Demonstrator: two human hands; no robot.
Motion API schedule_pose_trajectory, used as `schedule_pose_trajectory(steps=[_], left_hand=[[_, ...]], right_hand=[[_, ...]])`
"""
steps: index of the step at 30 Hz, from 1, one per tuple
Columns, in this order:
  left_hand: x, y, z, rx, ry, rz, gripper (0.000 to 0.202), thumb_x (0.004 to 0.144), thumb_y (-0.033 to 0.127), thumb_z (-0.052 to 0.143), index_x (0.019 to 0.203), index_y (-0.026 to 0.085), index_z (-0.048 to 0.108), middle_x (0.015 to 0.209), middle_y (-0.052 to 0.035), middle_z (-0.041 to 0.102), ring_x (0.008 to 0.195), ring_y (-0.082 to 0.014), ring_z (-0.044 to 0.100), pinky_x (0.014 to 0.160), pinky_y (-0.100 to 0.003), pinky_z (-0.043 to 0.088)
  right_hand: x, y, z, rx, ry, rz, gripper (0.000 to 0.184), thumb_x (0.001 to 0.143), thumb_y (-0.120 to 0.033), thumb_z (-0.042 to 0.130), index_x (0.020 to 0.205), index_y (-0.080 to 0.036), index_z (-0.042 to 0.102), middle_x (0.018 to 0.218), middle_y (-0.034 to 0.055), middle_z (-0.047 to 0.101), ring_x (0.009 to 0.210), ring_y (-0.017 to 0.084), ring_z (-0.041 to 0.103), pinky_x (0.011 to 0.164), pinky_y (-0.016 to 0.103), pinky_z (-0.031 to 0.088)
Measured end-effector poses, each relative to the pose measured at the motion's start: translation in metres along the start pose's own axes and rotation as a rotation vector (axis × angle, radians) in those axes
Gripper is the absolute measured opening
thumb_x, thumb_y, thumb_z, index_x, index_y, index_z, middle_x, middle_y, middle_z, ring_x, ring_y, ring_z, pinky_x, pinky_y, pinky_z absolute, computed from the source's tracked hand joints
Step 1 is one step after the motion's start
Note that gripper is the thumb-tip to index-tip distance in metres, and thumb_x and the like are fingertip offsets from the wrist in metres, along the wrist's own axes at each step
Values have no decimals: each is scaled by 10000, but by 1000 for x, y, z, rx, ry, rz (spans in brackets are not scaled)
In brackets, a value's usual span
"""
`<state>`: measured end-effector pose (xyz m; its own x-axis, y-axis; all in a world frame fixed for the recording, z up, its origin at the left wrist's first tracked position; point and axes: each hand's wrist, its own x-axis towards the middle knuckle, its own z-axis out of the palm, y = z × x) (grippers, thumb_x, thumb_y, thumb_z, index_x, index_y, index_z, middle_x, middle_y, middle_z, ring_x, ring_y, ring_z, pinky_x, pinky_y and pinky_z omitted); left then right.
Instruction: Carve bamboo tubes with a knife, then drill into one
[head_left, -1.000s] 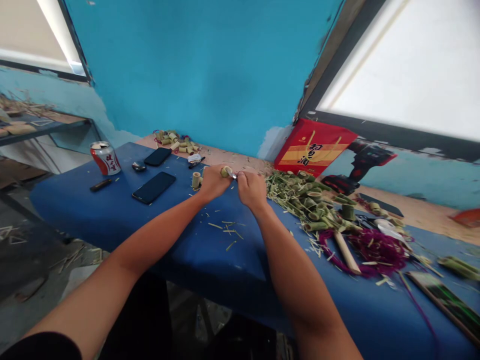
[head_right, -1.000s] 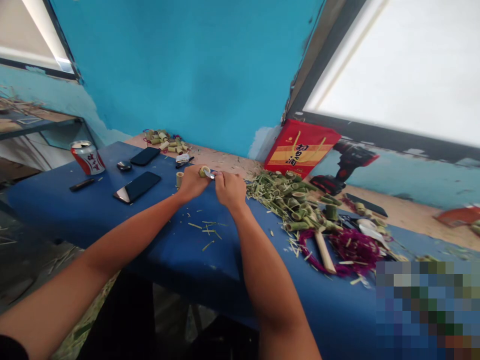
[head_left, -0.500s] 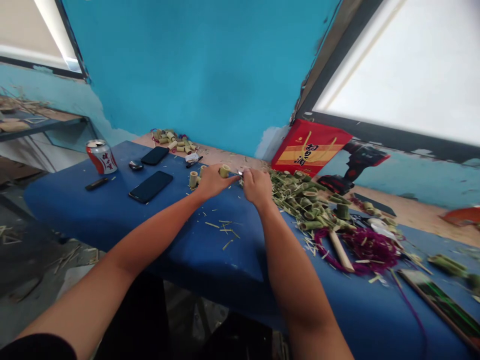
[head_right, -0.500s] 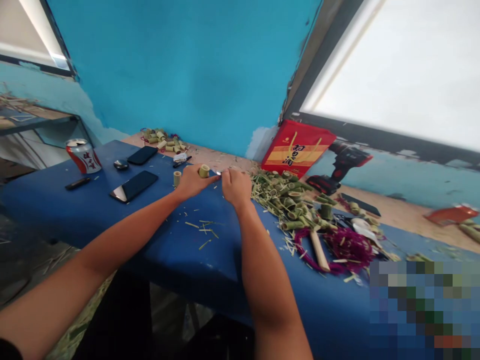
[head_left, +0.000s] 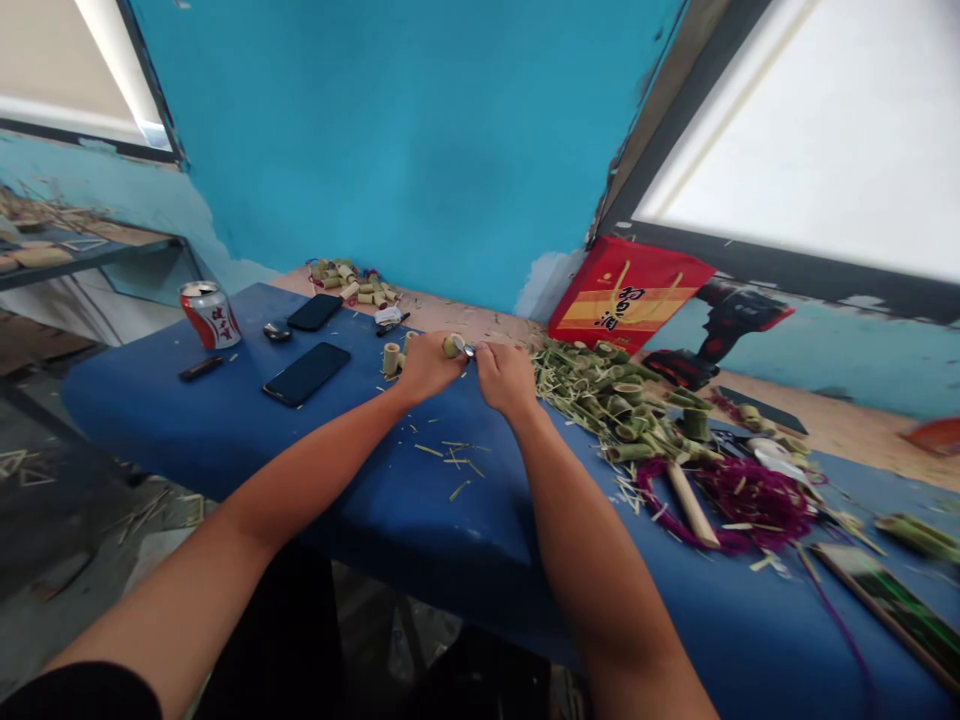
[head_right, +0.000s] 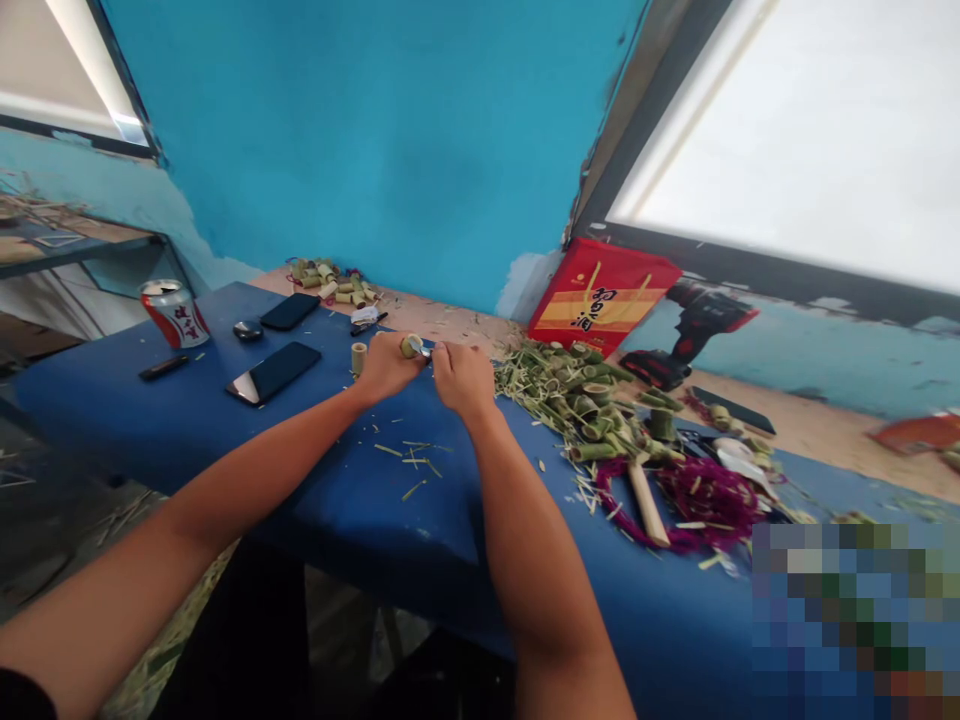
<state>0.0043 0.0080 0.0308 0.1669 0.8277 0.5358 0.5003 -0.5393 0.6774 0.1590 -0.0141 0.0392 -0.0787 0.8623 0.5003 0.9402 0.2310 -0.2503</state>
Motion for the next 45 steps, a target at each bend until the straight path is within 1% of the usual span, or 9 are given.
schedule_pose_trajectory(steps=[8, 13, 17, 21, 26, 31, 36, 42, 45], left_hand=[[-1, 3, -2, -17, -4, 7, 362, 775, 160, 653, 540, 206, 381, 559, 10, 490, 611, -126, 418, 622, -335, 240], [-5, 11, 0, -115, -61, 41, 370, 776, 213, 672, 540, 208, 388, 542, 33, 432, 600, -117, 395, 602, -312, 256], [-1, 9, 2, -110, -113, -57, 288, 789, 281, 738, 634, 207, 506, 622, 23, 536, 650, -143, 470, 620, -305, 301], [5, -3, 0, -144, -31, -78, 343, 801, 390, 805, 693, 204, 538, 699, 19, 598, 694, -148, 495, 651, -301, 334], [8, -14, -2, -190, -32, -50, 355, 818, 336, 774, 632, 193, 507, 638, 31, 532, 669, -130, 435, 632, -300, 287], [5, -6, -5, -166, -70, -76, 290, 790, 232, 722, 600, 185, 507, 610, 32, 496, 654, -121, 404, 619, -296, 269], [6, -2, -13, -183, -142, 23, 340, 794, 265, 659, 554, 197, 427, 571, 40, 405, 634, -114, 348, 629, -297, 254], [12, -10, -15, -217, -184, -31, 330, 749, 200, 644, 510, 210, 416, 536, 36, 380, 586, -99, 327, 595, -298, 248], [9, -9, -12, -365, -286, -39, 363, 714, 287, 700, 491, 218, 422, 478, 42, 397, 518, -94, 335, 540, -284, 254]], right_hand=[[0, -1, 4, 58, -36, 3, 525, 1046, -330, 319, 820, -184, 771, 841, 112, 763, 762, 219, 610, 700, 319, 327], [8, 28, 3, -23, -67, 207, 522, 1014, -332, 319, 865, -170, 793, 934, 147, 776, 801, 229, 612, 687, 321, 313], [14, 46, -4, 66, -1, 182, 500, 986, -286, 297, 765, -187, 734, 796, 106, 729, 728, 217, 590, 657, 310, 323], [10, 27, -9, 184, 22, 78, 483, 995, -310, 298, 663, -216, 635, 690, 66, 666, 683, 198, 563, 660, 302, 334], [0, -3, -10, 78, -1, 11, 501, 1026, -327, 310, 737, -195, 697, 757, 87, 713, 729, 200, 578, 684, 311, 311], [-1, -4, -12, -9, -39, 0, 504, 1033, -327, 335, 825, -174, 768, 831, 116, 761, 754, 215, 612, 675, 325, 294], [-1, -4, -15, -59, -39, -59, 513, 1040, -307, 332, 848, -174, 789, 865, 124, 780, 794, 226, 649, 723, 320, 347], [1, -11, -8, -124, -45, 75, 521, 1065, -331, 335, 983, -161, 821, 1045, 172, 802, 931, 270, 701, 779, 335, 382], [6, 3, -9, -112, -56, 229, 548, 1075, -361, 316, 1077, -162, 827, 1098, 196, 794, 969, 294, 714, 775, 343, 395]])
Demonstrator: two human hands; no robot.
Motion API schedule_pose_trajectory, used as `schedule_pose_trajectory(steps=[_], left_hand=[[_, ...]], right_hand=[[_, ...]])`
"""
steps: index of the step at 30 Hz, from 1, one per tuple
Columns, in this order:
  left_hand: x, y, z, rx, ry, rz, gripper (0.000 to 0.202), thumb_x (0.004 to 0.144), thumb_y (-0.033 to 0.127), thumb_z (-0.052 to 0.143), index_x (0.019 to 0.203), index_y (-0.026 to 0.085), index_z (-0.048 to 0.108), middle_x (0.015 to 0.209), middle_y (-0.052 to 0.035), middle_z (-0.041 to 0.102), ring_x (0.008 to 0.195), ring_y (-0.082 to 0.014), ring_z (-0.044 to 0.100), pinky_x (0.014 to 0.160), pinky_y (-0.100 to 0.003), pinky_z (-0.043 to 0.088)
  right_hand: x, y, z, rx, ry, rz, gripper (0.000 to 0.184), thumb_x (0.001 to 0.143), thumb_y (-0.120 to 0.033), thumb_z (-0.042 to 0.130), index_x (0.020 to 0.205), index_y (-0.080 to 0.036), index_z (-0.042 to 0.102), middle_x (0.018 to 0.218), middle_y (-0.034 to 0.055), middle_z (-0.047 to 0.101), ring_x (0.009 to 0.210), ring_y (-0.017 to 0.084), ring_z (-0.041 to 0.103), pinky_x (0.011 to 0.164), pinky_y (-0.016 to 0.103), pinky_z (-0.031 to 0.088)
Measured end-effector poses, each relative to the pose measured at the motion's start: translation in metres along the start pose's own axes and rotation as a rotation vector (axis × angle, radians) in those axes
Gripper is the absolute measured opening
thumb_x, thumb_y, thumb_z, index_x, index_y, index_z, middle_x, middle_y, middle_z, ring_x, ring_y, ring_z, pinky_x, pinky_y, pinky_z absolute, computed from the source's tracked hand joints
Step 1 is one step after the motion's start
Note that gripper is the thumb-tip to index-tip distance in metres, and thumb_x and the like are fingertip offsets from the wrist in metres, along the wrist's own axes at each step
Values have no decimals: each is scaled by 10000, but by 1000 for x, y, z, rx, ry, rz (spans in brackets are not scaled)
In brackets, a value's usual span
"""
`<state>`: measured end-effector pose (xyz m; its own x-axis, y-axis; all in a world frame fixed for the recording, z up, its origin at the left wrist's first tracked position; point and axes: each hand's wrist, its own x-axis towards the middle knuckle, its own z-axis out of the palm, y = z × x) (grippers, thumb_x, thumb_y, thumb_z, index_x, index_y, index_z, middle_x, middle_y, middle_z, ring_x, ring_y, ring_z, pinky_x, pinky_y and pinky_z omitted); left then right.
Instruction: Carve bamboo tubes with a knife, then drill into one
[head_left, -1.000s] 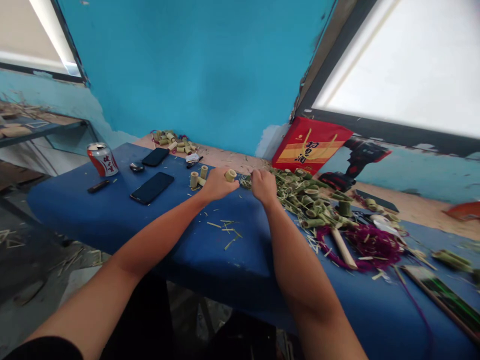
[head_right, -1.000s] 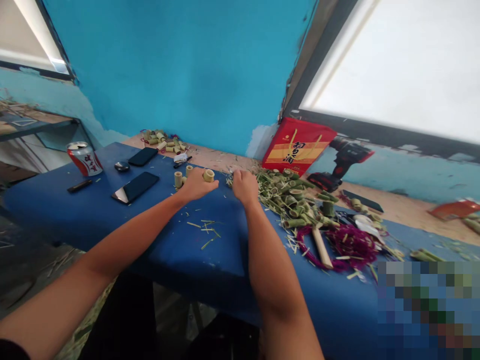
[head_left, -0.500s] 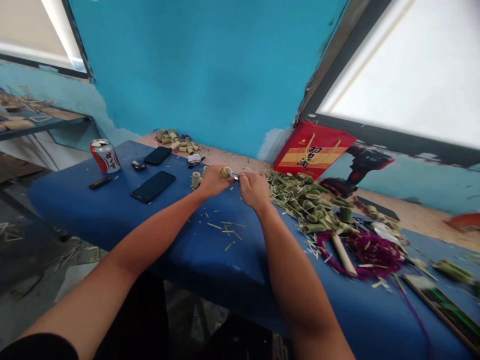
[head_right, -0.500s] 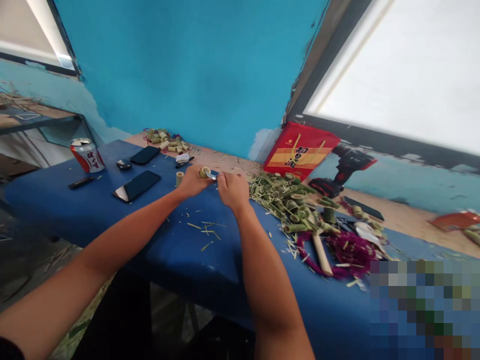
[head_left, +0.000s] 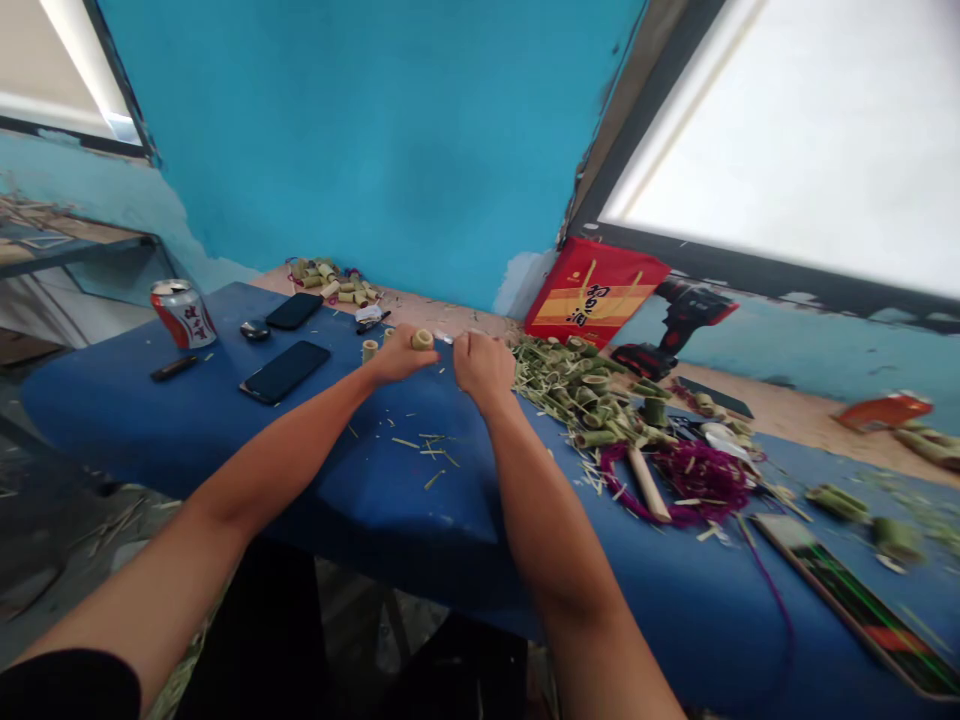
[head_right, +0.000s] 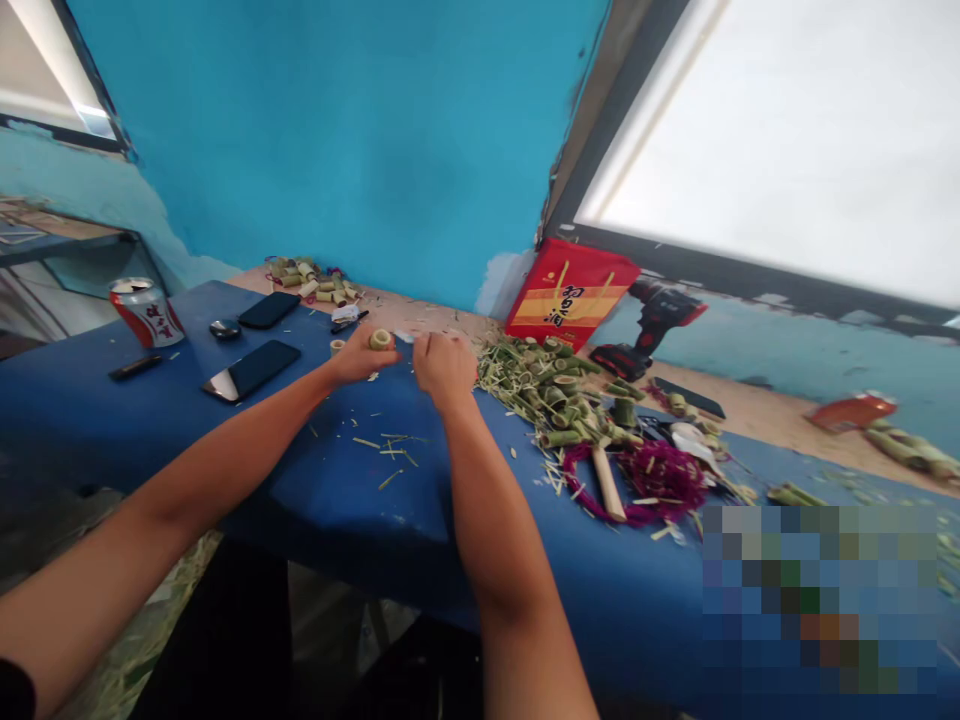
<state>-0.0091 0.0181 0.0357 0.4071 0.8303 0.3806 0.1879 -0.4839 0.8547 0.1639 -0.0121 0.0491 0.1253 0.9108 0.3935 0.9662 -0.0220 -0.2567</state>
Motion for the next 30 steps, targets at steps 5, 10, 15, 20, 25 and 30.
schedule_pose_trajectory(steps=[5, 10, 15, 20, 25, 30], left_hand=[[-4, 4, 14, -112, -58, 59, 417, 771, 477, 708, 542, 208, 485, 501, 27, 495, 514, -96, 411, 549, -271, 330], [4, -6, 11, 29, 141, 9, 415, 673, 496, 835, 661, 193, 551, 618, 47, 528, 631, -110, 450, 608, -258, 344], [7, -15, 4, 19, 167, -32, 318, 731, 425, 774, 658, 172, 596, 641, 32, 567, 635, -110, 464, 614, -263, 342], [3, -7, 9, 45, 227, 59, 290, 738, 345, 742, 670, 199, 501, 644, 56, 499, 651, -108, 413, 629, -268, 321], [-3, 2, 7, 122, 250, 112, 250, 721, 233, 671, 635, 205, 437, 619, 61, 438, 648, -107, 379, 635, -281, 290], [-4, 6, 6, 88, 326, 54, 298, 719, 277, 691, 583, 199, 438, 592, 57, 405, 632, -104, 350, 604, -279, 269]], right_hand=[[12, 31, -9, 44, -4, 173, 547, 1064, -339, 319, 1085, -143, 829, 1141, 213, 785, 977, 294, 714, 743, 329, 389], [2, 13, -10, 93, 44, -81, 541, 1076, -336, 323, 981, -165, 828, 1039, 163, 800, 917, 254, 696, 763, 312, 384], [-10, -8, -8, 80, 63, -189, 511, 1065, -331, 343, 992, -175, 824, 984, 145, 799, 872, 251, 685, 769, 318, 386], [-12, -9, -8, 44, 81, -197, 502, 1057, -332, 353, 990, -172, 824, 981, 146, 801, 858, 256, 676, 730, 324, 373], [-15, -13, -9, 55, 79, -219, 505, 1054, -321, 350, 939, -170, 818, 943, 135, 797, 820, 237, 662, 710, 319, 358], [-21, -26, -9, 57, 90, -193, 509, 1051, -357, 362, 957, -172, 827, 930, 146, 793, 806, 249, 669, 715, 322, 381]])
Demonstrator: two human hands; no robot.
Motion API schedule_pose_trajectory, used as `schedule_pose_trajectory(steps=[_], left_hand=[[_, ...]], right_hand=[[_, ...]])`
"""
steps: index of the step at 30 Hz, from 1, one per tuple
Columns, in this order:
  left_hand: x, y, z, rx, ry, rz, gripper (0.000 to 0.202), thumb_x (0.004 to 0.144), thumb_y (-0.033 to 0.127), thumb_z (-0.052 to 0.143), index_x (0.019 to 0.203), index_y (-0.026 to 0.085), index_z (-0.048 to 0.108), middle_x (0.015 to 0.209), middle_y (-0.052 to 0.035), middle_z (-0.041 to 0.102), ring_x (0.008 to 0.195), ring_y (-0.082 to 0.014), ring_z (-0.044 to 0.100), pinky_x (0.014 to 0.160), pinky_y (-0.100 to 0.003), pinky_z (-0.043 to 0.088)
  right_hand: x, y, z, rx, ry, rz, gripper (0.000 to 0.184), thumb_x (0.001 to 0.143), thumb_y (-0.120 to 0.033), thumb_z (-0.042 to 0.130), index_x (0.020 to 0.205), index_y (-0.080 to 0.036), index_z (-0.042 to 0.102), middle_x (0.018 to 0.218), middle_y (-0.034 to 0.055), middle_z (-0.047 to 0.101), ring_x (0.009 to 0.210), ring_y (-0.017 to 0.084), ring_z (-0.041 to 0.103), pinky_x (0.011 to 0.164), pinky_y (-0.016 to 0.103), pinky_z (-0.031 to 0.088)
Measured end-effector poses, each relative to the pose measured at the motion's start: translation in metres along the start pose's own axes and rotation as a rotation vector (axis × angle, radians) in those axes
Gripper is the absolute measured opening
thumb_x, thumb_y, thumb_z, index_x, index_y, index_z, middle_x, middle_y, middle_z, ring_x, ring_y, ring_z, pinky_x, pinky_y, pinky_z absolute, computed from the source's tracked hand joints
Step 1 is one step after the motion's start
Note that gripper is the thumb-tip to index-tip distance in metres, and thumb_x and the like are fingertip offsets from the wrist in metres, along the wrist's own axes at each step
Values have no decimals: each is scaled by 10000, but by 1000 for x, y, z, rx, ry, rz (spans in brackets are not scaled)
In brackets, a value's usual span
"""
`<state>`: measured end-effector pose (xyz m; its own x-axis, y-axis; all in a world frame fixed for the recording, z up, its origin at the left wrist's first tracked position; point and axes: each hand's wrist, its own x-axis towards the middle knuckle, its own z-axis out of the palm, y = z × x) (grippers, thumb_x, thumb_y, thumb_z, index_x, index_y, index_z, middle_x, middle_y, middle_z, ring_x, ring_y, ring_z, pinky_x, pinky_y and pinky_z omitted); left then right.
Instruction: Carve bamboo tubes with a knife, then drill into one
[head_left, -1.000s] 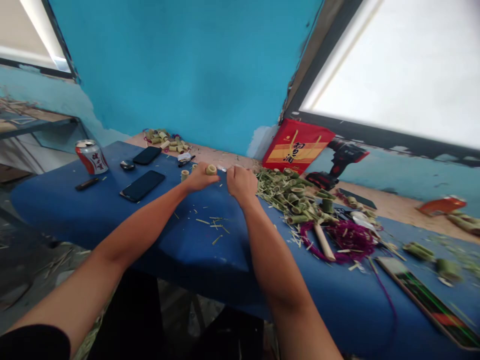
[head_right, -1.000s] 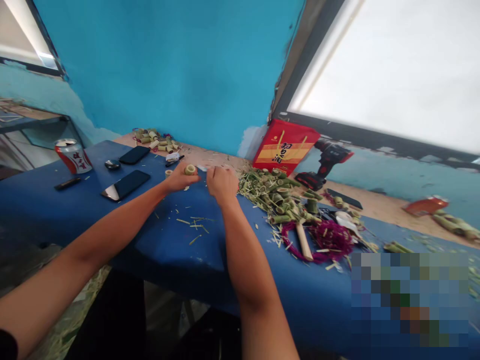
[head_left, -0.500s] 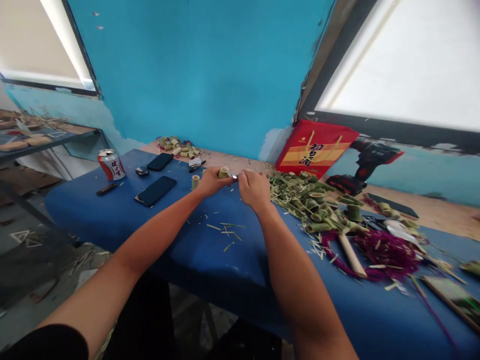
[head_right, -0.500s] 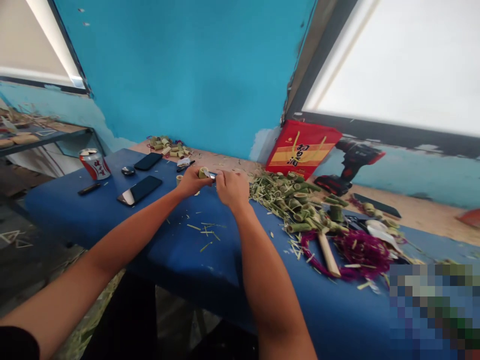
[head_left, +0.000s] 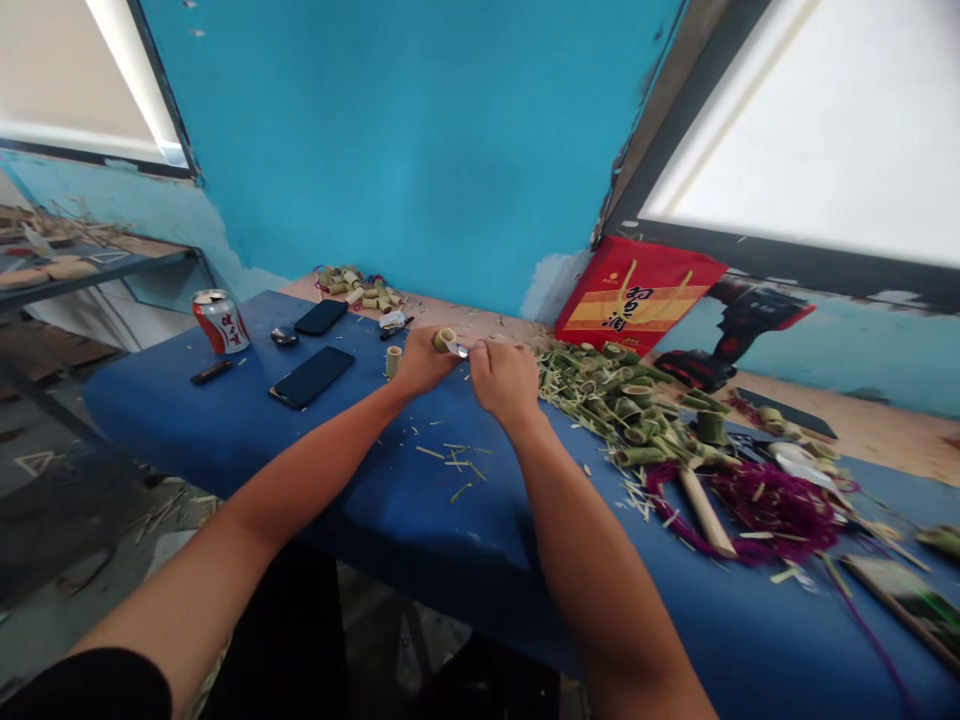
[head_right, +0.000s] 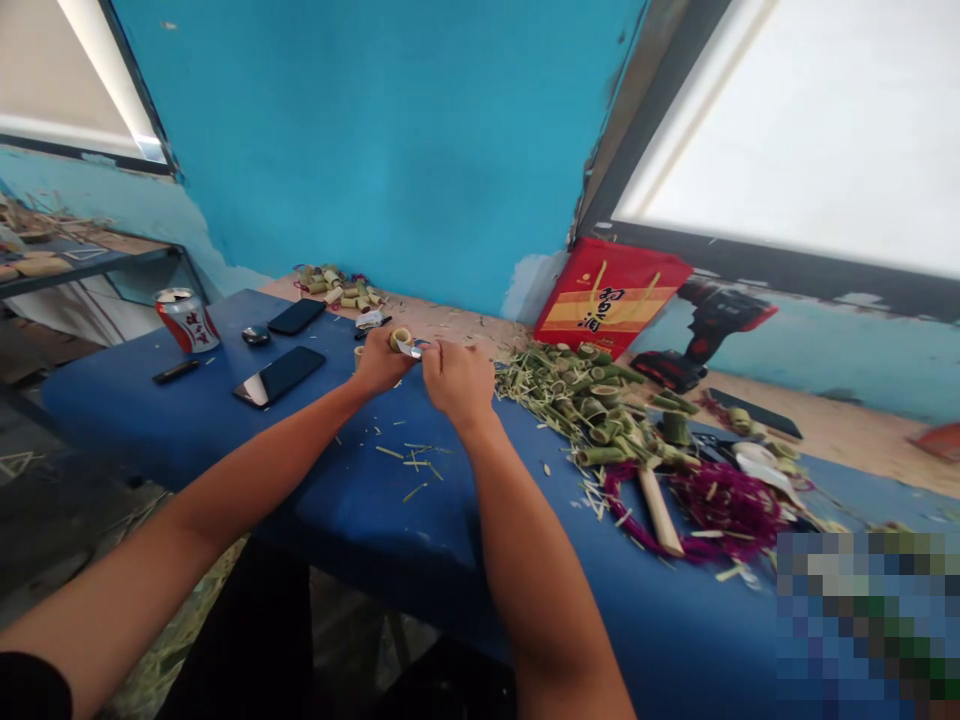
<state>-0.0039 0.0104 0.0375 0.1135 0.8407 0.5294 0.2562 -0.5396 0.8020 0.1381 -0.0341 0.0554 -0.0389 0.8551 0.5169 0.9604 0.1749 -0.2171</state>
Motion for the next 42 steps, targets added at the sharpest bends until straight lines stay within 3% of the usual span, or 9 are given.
schedule_pose_trajectory(steps=[3, 8, 11, 15, 18, 24, 30, 36, 42], left_hand=[[-1, 0, 3, -24, 28, -34, 314, 698, 248, 674, 548, 204, 402, 569, 56, 378, 599, -94, 332, 578, -281, 250], [-2, -2, 9, -120, -2, -42, 328, 697, 260, 663, 540, 212, 379, 540, 59, 371, 556, -84, 342, 555, -266, 263], [0, -4, 9, -164, -79, -110, 344, 720, 343, 711, 533, 202, 459, 511, 48, 452, 524, -86, 393, 542, -256, 305], [1, -5, 6, -153, -134, -57, 345, 789, 387, 681, 545, 172, 568, 526, 8, 562, 539, -97, 477, 571, -245, 361], [0, -6, 4, -151, -148, 4, 332, 802, 327, 638, 533, 180, 511, 517, 22, 528, 542, -91, 448, 565, -241, 332], [0, -3, 2, 51, -96, 72, 380, 768, 294, 650, 518, 195, 380, 533, 64, 337, 582, -81, 304, 573, -263, 216], [-1, 0, -3, 89, -93, 116, 376, 746, 272, 623, 506, 205, 341, 534, 63, 298, 580, -81, 283, 570, -272, 196], [-6, 0, 2, -12, -212, 109, 382, 772, 284, 606, 530, 219, 318, 528, 61, 313, 542, -77, 286, 551, -268, 210], [0, -5, 7, -51, -194, 95, 413, 756, 481, 771, 620, 191, 509, 595, 40, 487, 599, -97, 407, 575, -253, 309]], right_hand=[[6, 13, 1, -18, -7, 138, 523, 1056, -383, 365, 1024, -147, 831, 990, 188, 787, 850, 279, 695, 752, 335, 412], [24, 69, -7, -24, -8, 497, 534, 1040, -336, 352, 1063, -92, 826, 1060, 257, 771, 910, 318, 710, 756, 346, 409], [23, 70, -8, 12, 10, 354, 539, 1023, -299, 325, 951, -117, 827, 974, 218, 784, 841, 287, 684, 698, 336, 364], [11, 34, 1, 52, 31, -4, 527, 1038, -345, 335, 848, -172, 796, 882, 145, 784, 764, 230, 641, 694, 324, 334], [5, 18, 5, 74, 50, -101, 517, 1040, -347, 336, 831, -177, 777, 841, 128, 771, 736, 218, 628, 701, 328, 328], [5, 21, 2, 59, 32, -120, 499, 1028, -334, 349, 809, -174, 768, 796, 122, 753, 698, 217, 610, 674, 334, 309], [6, 21, 3, 17, 31, -118, 501, 1033, -351, 372, 833, -171, 794, 823, 136, 764, 737, 234, 638, 703, 328, 364], [22, 66, -4, -84, 5, 344, 532, 1023, -316, 344, 968, -105, 829, 986, 239, 780, 823, 293, 675, 686, 346, 353], [18, 56, -1, 45, 15, 82, 522, 1027, -315, 328, 809, -180, 782, 880, 150, 781, 760, 238, 627, 674, 332, 310]])
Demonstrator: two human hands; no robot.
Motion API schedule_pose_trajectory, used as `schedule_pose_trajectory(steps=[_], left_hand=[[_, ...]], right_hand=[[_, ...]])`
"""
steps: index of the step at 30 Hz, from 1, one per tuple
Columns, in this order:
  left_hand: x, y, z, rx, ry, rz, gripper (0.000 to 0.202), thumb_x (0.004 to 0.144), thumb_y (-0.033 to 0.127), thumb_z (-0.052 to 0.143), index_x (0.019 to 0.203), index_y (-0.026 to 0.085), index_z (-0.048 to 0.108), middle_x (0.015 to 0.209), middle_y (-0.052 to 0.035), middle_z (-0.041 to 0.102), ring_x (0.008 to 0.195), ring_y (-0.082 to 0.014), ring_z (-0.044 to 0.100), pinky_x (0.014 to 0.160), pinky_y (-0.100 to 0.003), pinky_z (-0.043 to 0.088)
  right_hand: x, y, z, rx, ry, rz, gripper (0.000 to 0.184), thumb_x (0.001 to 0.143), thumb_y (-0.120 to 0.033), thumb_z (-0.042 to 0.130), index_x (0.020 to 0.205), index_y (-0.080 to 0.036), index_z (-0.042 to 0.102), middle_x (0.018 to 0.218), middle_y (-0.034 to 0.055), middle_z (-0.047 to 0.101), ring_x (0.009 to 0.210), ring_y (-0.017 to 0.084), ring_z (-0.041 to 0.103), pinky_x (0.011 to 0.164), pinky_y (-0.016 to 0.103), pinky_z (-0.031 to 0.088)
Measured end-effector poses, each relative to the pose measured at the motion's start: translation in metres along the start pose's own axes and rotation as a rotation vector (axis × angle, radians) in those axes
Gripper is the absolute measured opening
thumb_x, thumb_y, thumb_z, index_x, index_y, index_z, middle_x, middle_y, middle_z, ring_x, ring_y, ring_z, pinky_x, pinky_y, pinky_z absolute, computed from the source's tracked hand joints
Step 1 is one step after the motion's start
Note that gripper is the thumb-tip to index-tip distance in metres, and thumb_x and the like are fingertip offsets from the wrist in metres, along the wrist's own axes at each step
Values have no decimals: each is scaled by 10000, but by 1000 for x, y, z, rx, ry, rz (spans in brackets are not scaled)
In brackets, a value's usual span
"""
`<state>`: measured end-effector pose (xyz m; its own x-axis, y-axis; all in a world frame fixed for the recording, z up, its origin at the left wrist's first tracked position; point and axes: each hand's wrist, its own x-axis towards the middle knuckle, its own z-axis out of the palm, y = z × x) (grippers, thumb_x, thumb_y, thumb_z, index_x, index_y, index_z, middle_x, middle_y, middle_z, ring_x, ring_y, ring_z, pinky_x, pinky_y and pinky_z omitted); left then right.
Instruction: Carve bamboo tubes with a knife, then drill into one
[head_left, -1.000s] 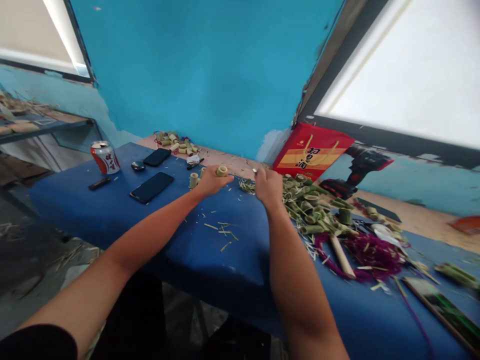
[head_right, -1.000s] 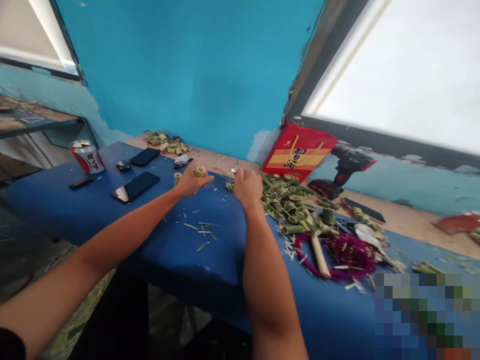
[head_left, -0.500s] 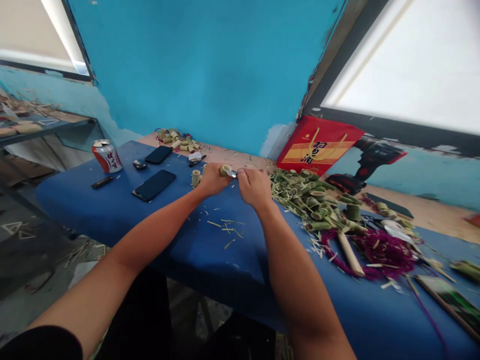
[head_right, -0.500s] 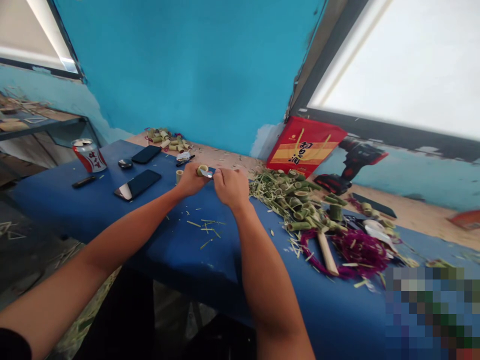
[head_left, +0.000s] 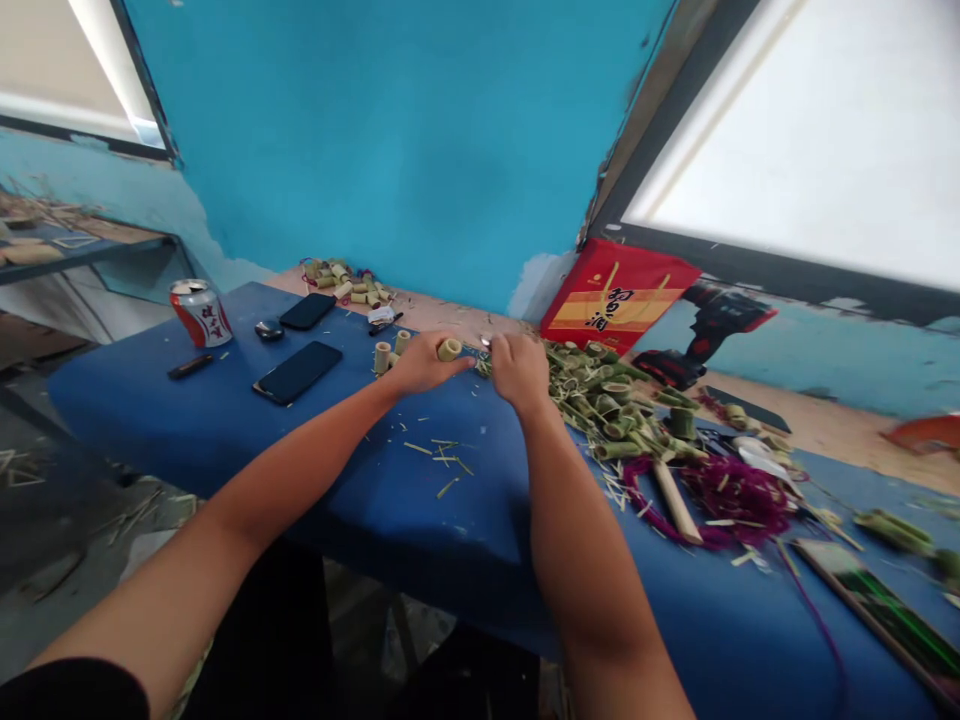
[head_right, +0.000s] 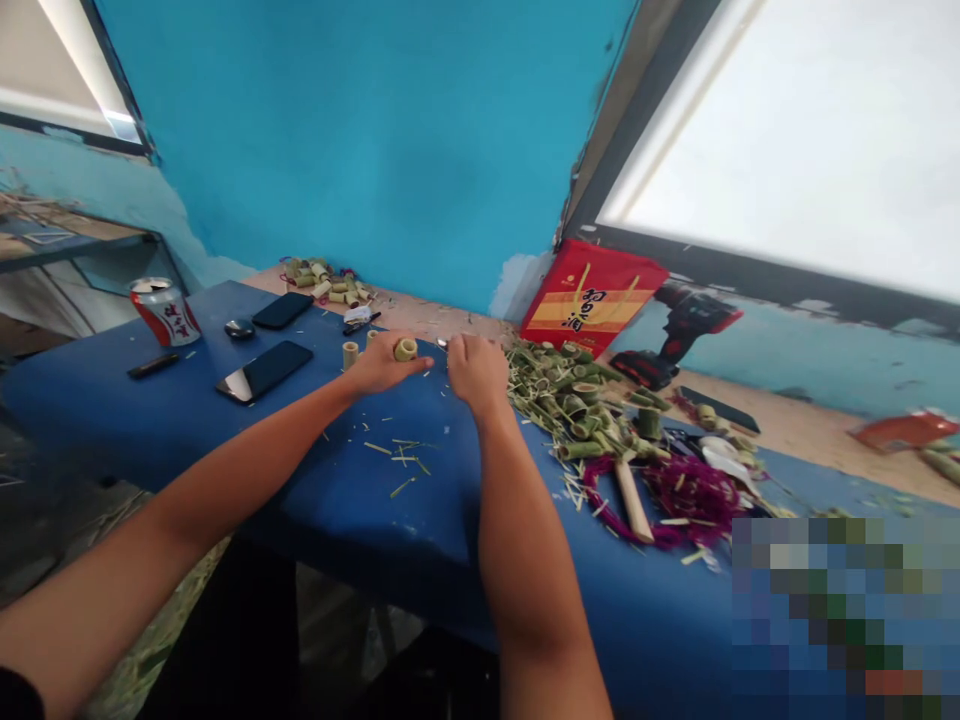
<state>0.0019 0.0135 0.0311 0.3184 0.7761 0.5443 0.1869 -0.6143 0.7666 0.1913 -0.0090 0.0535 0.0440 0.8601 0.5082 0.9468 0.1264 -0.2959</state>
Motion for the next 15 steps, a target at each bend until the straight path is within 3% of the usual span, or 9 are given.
schedule_pose_trajectory(steps=[5, 11, 15], left_hand=[[5, -7, -8, -58, 37, -33, 458, 784, 551, 737, 604, 190, 521, 578, 29, 511, 580, -97, 427, 564, -252, 321], [2, -1, -12, 8, -51, 65, 353, 720, 339, 721, 570, 200, 433, 545, 70, 418, 563, -78, 358, 556, -247, 273], [0, 5, -13, 71, -60, 56, 308, 706, 227, 629, 537, 204, 373, 537, 73, 369, 565, -75, 318, 548, -251, 229]], right_hand=[[-9, -18, 4, 23, 17, -159, 516, 1036, -322, 325, 758, -192, 740, 804, 120, 756, 717, 220, 600, 677, 334, 294], [-14, -24, -2, -3, -6, -249, 492, 1028, -334, 339, 778, -196, 740, 782, 108, 751, 705, 213, 595, 675, 338, 286], [-17, -31, -4, -20, -27, -291, 491, 1025, -335, 339, 776, -191, 737, 794, 112, 752, 710, 214, 607, 684, 342, 289]])
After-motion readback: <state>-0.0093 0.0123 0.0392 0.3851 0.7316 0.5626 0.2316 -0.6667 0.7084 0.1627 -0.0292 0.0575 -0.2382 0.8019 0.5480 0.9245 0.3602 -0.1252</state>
